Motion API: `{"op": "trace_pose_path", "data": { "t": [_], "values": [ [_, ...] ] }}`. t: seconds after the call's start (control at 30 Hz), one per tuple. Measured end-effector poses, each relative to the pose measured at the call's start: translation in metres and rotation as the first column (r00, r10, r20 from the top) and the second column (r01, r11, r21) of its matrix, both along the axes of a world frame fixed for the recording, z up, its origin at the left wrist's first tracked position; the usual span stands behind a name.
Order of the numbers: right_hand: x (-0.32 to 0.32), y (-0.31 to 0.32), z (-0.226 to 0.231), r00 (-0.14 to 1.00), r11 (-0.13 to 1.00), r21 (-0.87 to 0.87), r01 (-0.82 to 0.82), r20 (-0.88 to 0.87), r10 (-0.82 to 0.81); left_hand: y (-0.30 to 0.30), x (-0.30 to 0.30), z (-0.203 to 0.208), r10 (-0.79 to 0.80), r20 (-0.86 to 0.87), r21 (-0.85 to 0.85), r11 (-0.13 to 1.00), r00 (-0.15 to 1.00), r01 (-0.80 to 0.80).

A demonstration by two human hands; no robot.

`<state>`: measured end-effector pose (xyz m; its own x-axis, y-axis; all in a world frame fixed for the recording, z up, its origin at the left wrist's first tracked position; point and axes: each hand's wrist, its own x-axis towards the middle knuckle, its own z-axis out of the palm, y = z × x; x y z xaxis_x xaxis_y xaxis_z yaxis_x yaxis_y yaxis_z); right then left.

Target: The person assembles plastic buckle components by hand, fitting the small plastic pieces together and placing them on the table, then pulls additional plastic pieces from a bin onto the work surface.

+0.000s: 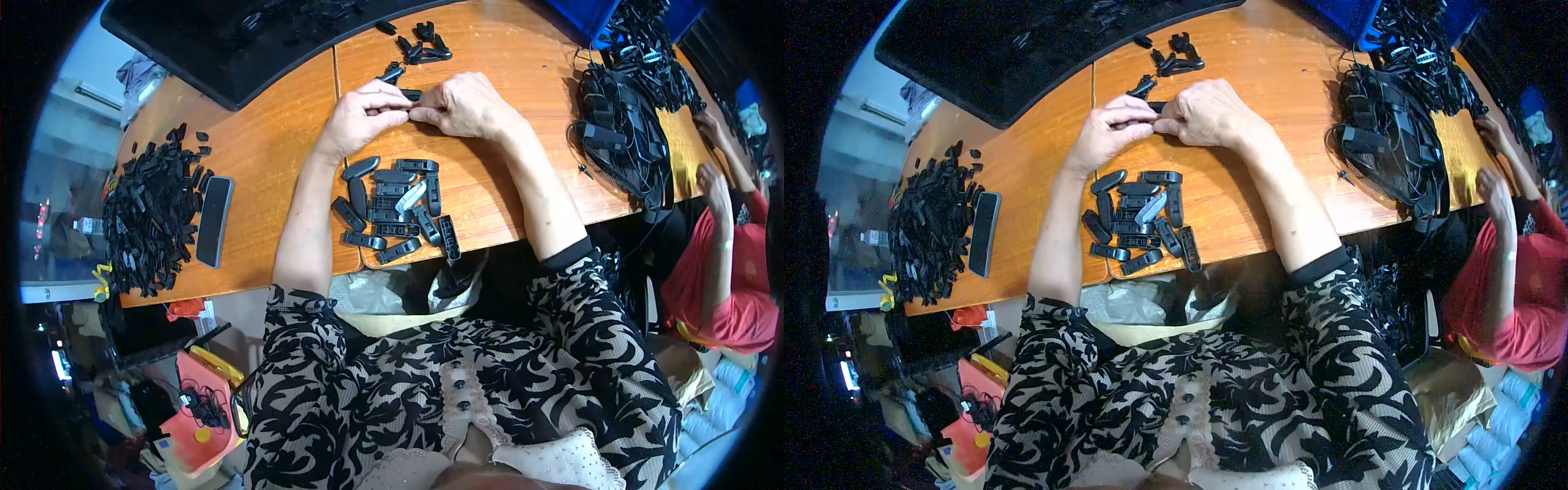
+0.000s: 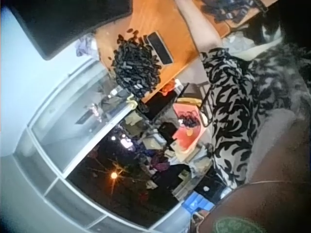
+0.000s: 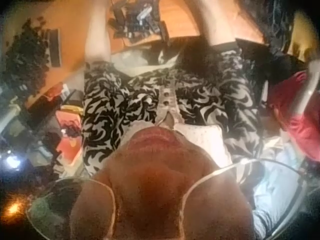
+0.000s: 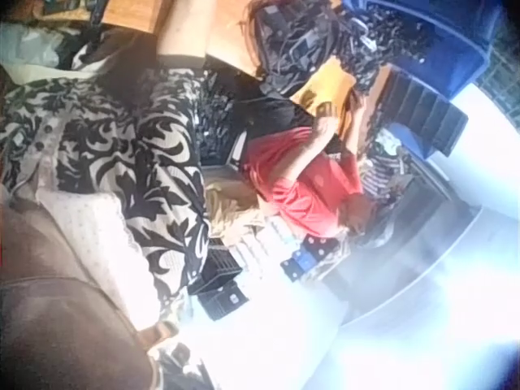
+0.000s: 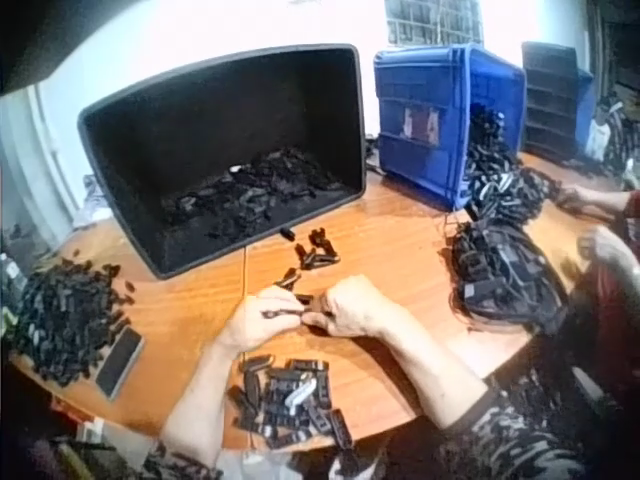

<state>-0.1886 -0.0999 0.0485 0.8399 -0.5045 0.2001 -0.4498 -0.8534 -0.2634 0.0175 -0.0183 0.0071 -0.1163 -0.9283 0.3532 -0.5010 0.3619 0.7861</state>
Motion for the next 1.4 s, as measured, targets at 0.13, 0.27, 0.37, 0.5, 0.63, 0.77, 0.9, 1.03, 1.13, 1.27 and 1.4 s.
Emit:
{"op": "trace_pose_path", "data": {
  "t": [0.13, 0.27, 0.37, 0.5, 0.63, 0.77, 0.9, 1.03, 1.13, 1.27, 1.4],
  "values": [
    [0.003, -0.010, -0.013, 0.988, 0.962, -0.259, 0.089, 0.145, -0.052, -0.003, 0.005, -0.003, -0.001, -0.015, 0.006, 1.000, 1.000, 0.001],
    [0.017, -0.018, 0.002, 0.735, 0.903, -0.290, 0.318, 0.677, -0.041, -0.005, 0.006, -0.004, 0.068, -0.207, 0.016, 0.998, 0.976, -0.067],
    [0.045, -0.009, 0.027, 0.691, 0.855, -0.475, 0.210, 0.690, 0.214, -0.006, 0.014, -0.009, 0.198, -0.353, 0.085, 0.980, 0.914, -0.179],
    [0.081, -0.005, -0.011, 0.749, 0.831, -0.556, 0.009, 0.554, 0.362, -0.021, 0.031, -0.026, 0.350, -0.650, 0.113, 0.922, 0.675, -0.370],
    [0.103, 0.032, -0.037, 0.799, 0.933, -0.293, -0.208, 0.499, 0.335, -0.016, 0.044, -0.032, 0.412, -0.812, 0.170, 0.845, 0.413, -0.507],
    [0.112, 0.011, -0.038, 0.736, 0.956, 0.174, -0.236, 0.674, 0.059, -0.019, 0.043, -0.035, 0.405, -0.779, 0.077, 0.819, 0.478, -0.569],
    [0.095, -0.021, -0.027, 0.962, 0.992, -0.113, -0.048, 0.261, 0.076, -0.015, 0.048, -0.037, 0.478, -0.724, 0.085, 0.777, 0.498, -0.623],
    [0.051, -0.039, -0.041, 0.971, 0.951, -0.267, -0.156, 0.137, 0.198, -0.021, 0.040, -0.035, 0.500, -0.652, 0.089, 0.797, 0.570, -0.597],
    [0.025, -0.049, -0.059, 0.915, 0.963, -0.270, 0.023, 0.393, 0.088, -0.030, 0.034, -0.036, 0.567, -0.514, 0.112, 0.789, 0.644, -0.605],
    [0.031, -0.047, -0.059, 0.934, 0.949, -0.248, 0.193, 0.342, -0.100, -0.069, 0.050, -0.024, 0.714, -0.158, 0.094, 0.698, 0.682, -0.710],
    [0.021, -0.041, -0.049, 0.896, 0.878, -0.436, 0.195, 0.444, 0.022, -0.126, 0.041, 0.016, 0.742, 0.161, 0.083, 0.647, 0.651, -0.758]
  ]
}}
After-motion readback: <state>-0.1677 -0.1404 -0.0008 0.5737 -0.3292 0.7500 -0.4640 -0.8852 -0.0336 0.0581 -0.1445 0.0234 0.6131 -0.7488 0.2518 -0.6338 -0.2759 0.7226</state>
